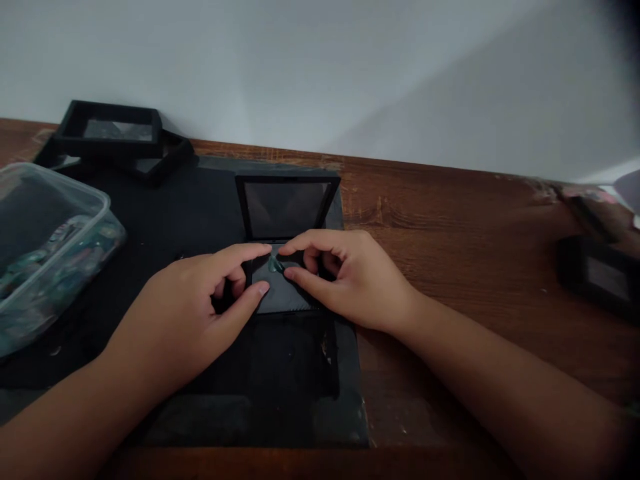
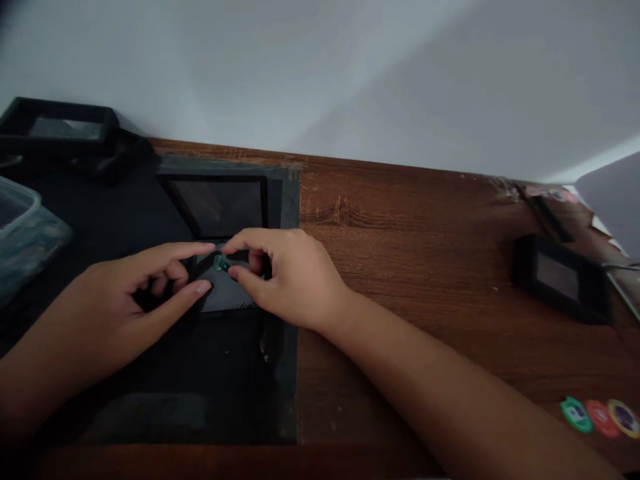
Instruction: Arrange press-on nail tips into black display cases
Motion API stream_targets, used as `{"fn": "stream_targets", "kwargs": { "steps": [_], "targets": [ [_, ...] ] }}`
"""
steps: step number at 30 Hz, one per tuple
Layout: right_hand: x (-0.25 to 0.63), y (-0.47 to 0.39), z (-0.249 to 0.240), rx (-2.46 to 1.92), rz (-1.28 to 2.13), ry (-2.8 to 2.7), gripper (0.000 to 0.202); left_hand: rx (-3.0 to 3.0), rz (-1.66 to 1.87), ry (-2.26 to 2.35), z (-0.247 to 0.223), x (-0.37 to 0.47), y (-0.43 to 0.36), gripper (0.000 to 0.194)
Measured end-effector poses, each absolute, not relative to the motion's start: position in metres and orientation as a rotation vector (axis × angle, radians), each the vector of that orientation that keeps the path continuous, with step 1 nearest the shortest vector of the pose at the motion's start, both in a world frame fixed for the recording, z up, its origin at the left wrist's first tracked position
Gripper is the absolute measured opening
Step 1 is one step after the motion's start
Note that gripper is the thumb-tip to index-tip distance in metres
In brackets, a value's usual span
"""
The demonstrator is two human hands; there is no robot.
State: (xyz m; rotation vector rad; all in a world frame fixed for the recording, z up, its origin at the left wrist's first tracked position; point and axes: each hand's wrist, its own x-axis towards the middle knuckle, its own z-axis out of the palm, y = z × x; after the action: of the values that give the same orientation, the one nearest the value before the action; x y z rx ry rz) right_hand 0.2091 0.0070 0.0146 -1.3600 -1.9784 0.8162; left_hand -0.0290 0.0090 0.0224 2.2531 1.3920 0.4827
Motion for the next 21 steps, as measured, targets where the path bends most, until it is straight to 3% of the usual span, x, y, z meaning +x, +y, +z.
{"fn": "stream_targets", "kwargs": {
  "steps": [21],
  "targets": [
    [0.2055,0.0041,0.0175,-1.336,0.465,-2.271,0.019,2.174,0.363,1.503,0.024,-0.0212,0.0185,0.029]
  ]
}}
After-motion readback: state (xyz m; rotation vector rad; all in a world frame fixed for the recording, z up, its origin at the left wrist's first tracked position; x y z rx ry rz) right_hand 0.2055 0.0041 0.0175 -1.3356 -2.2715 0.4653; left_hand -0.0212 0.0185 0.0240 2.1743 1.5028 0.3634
